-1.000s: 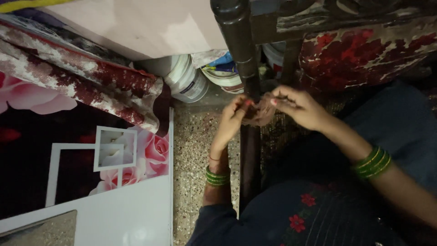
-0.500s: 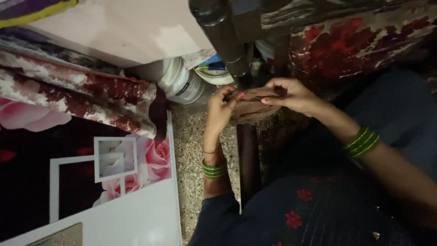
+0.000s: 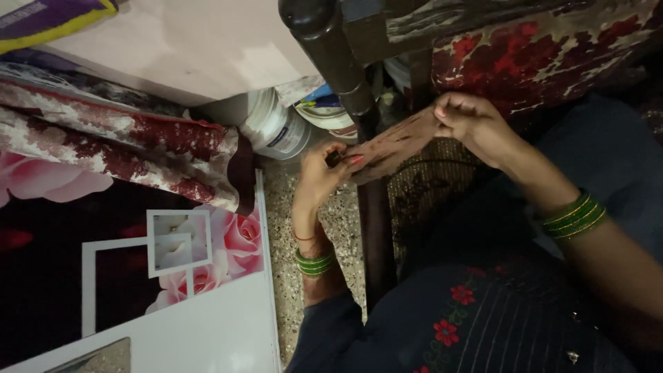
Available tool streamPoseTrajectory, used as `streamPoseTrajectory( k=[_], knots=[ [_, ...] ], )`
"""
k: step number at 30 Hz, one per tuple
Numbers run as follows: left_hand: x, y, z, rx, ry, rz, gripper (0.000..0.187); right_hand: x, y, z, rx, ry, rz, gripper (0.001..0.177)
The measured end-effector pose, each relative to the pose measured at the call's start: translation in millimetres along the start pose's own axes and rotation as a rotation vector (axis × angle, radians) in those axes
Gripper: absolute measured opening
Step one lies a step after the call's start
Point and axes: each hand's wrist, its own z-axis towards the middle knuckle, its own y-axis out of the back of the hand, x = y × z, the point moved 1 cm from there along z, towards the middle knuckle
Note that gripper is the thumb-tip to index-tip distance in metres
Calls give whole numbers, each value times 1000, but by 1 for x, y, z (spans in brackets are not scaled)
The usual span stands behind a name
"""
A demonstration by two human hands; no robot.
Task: The person pours liquid from a bottle onto a cloth, caps the bottle, and wipes the wooden headboard and bed post with the cloth.
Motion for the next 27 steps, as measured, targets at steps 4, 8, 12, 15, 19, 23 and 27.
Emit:
streamPoseTrajectory(
  k=[4, 8, 12, 15, 19, 23, 27],
  knots=[
    [-4, -1, -2, -147, -13, 41, 21, 4, -1, -4, -86, -20, -315, 26],
    [-18, -14, 1, -162, -72, -23, 29, 35, -25, -10, 4, -134, -1105, 42],
    [-42, -38, 5, -36, -48, -133, 34, 59, -71, -12, 133, 567, -1092, 62],
    [-62, -40, 11, -66, -267, -124, 35, 57, -84, -16, 151, 435, -921, 45],
    [-76, -27, 16, -37, -221, -236, 46, 45, -71, -7, 32, 242, -770, 20],
    [-57, -23, 12, 95, -61, -71, 46, 52, -49, -18, -78, 241, -602, 13],
    [-37, -31, 5, 131, -45, -119, 39, 65, -42, -23, -23, 258, -338, 12]
  ],
)
